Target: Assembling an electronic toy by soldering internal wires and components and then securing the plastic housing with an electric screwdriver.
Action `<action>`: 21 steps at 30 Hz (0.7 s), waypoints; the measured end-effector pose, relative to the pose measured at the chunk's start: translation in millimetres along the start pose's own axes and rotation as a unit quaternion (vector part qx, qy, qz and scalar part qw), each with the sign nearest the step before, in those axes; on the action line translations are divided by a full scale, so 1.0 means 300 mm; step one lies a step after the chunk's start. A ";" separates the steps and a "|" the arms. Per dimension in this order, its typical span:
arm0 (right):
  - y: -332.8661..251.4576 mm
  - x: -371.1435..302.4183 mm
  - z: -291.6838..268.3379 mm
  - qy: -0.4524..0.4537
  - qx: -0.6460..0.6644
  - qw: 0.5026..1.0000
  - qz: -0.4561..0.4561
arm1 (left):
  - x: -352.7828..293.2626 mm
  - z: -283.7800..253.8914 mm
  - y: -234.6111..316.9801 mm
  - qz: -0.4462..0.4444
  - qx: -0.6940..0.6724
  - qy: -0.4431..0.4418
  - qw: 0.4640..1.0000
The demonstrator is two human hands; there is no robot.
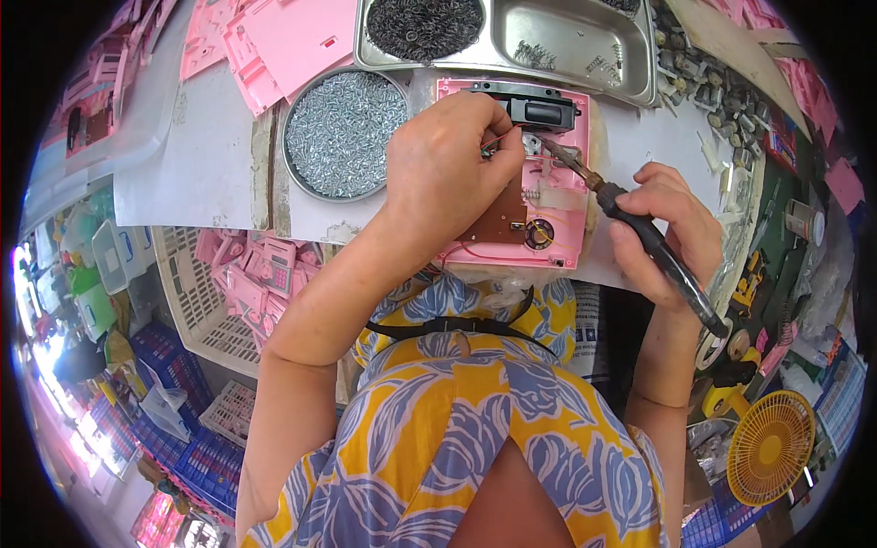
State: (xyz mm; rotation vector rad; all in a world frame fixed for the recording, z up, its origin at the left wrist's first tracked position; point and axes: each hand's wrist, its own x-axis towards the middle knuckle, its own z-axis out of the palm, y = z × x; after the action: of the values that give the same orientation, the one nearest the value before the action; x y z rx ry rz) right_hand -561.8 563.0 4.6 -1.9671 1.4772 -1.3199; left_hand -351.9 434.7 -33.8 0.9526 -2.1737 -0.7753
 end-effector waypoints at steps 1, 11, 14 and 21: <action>-0.001 -0.008 -0.008 0.000 0.006 1.000 -0.005 | -0.002 -0.002 0.002 -0.005 0.000 -0.002 1.000; -0.032 -0.126 -0.082 0.087 0.036 0.995 0.024 | -0.001 -0.009 0.005 -0.001 0.020 -0.008 1.000; -0.025 -0.138 -0.083 0.094 0.039 0.994 0.029 | 0.000 -0.010 0.009 -0.006 0.019 -0.007 1.000; -0.015 -0.138 -0.083 0.100 0.045 0.993 0.031 | 0.002 -0.015 0.015 -0.003 0.019 -0.012 1.000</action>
State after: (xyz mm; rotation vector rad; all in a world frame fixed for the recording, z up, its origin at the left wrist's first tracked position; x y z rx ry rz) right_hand -580.7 607.5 1.3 -1.7615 1.5258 -1.5661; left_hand -350.9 435.7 -27.4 0.9736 -2.2148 -0.7548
